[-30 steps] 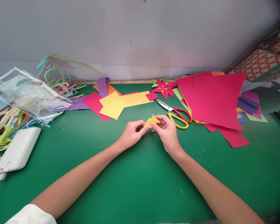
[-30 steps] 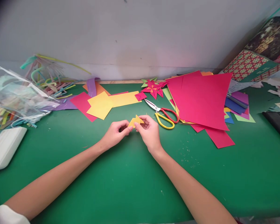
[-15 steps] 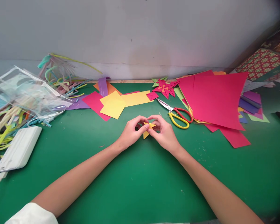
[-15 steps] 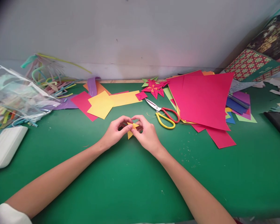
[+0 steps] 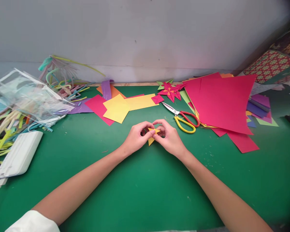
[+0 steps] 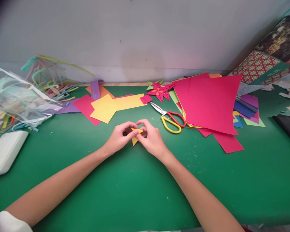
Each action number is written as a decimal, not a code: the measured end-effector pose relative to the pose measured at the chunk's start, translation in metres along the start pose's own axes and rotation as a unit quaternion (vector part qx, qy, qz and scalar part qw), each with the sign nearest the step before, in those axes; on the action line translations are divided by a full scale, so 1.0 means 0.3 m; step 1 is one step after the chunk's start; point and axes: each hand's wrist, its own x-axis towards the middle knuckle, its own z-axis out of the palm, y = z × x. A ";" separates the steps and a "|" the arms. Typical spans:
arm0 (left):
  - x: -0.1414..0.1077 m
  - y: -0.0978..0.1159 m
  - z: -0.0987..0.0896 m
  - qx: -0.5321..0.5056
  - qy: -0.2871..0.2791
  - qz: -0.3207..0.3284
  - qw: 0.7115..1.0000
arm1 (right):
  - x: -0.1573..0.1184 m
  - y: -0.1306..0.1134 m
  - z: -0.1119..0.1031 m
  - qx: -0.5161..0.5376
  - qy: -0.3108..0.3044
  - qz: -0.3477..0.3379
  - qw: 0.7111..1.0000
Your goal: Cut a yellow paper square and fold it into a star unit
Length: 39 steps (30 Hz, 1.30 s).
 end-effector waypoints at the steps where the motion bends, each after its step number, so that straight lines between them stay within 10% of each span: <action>1: 0.000 -0.001 0.000 0.002 -0.001 0.002 1.000 | 0.000 0.000 -0.001 -0.001 0.000 0.000 1.000; 39: -0.007 -0.002 0.002 -0.022 0.019 -0.018 0.999 | 0.011 0.024 -0.002 0.097 -0.026 0.060 0.993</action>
